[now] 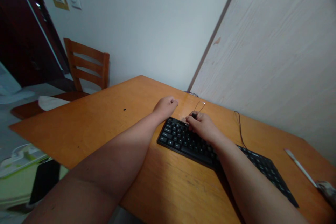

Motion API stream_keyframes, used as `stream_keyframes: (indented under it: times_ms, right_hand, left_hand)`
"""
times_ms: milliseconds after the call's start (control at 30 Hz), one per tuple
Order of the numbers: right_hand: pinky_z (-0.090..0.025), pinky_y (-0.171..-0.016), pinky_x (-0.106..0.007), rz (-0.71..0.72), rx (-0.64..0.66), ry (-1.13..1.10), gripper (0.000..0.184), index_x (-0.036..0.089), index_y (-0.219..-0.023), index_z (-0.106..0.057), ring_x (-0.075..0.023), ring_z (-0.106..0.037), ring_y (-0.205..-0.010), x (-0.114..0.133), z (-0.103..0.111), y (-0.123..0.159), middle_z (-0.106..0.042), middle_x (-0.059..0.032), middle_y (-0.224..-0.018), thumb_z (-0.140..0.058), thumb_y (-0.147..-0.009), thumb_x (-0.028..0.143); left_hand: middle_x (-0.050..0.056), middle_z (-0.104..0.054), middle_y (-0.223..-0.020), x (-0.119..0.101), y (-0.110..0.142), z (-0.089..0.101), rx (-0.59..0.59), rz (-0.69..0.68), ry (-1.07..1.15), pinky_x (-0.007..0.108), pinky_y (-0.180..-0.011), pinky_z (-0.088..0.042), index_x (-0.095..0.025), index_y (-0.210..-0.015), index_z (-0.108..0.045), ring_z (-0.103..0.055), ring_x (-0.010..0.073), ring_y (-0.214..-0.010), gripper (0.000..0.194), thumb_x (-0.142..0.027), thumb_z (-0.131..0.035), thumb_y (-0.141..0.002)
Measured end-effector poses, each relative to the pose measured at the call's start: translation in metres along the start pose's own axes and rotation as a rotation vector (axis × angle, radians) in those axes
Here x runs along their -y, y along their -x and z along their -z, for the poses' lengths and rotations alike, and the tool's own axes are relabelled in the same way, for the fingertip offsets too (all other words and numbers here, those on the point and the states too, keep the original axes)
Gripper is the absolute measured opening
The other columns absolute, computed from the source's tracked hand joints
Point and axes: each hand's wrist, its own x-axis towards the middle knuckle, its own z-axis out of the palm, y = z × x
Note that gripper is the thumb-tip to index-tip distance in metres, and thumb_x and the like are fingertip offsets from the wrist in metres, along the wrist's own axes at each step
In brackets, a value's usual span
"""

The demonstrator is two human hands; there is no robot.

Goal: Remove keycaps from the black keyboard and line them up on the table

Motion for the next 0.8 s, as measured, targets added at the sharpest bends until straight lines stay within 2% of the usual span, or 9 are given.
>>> stream_keyframes:
  times_ms: [233, 400, 633, 800]
  right_hand:
    - [-0.034, -0.046, -0.025, -0.092, 0.008, -0.073, 0.022, 0.018, -0.074, -0.062, -0.0125, -0.049, -0.048, -0.001, -0.001, -0.001, -0.058, 0.0003, -0.055, -0.053, -0.081, 0.036]
    - [-0.032, -0.046, -0.024, -0.042, -0.019, -0.035, 0.031, 0.018, -0.071, -0.060, -0.0120, -0.049, -0.049, -0.002, -0.001, 0.000, -0.058, 0.0003, -0.055, -0.057, -0.080, 0.047]
    - [-0.032, -0.045, -0.023, -0.079, -0.071, -0.054, 0.019, 0.018, -0.069, -0.058, -0.0114, -0.049, -0.048, -0.005, -0.003, -0.001, -0.058, 0.0010, -0.055, -0.055, -0.077, 0.035]
    - [-0.033, -0.045, -0.023, -0.101, -0.100, -0.059, 0.020, 0.018, -0.062, -0.057, -0.0108, -0.049, -0.046, -0.003, -0.003, 0.000, -0.058, 0.0007, -0.052, -0.055, -0.074, 0.033]
  left_hand:
    - [0.001, -0.058, -0.060, -0.016, 0.007, -0.002, 0.145, -0.040, -0.064, 0.026, -0.054, -0.032, -0.017, -0.068, -0.060, -0.049, 0.0143, -0.059, 0.032, -0.045, -0.053, -0.082]
    - [0.000, -0.059, -0.062, -0.024, 0.011, -0.002, 0.238, -0.064, -0.067, 0.025, -0.055, -0.034, -0.016, -0.069, -0.062, -0.052, 0.0137, -0.061, 0.026, -0.040, -0.057, -0.078]
    - [0.000, -0.062, -0.067, -0.028, 0.014, -0.004, 0.395, -0.055, -0.096, 0.024, -0.057, -0.037, -0.015, -0.071, -0.064, -0.054, 0.0136, -0.065, 0.023, -0.038, -0.061, -0.073]
    - [-0.001, -0.061, -0.066, -0.025, 0.014, -0.004, 0.469, -0.084, -0.138, 0.024, -0.057, -0.036, -0.016, -0.070, -0.064, -0.053, 0.0144, -0.066, 0.025, -0.041, -0.062, -0.071]
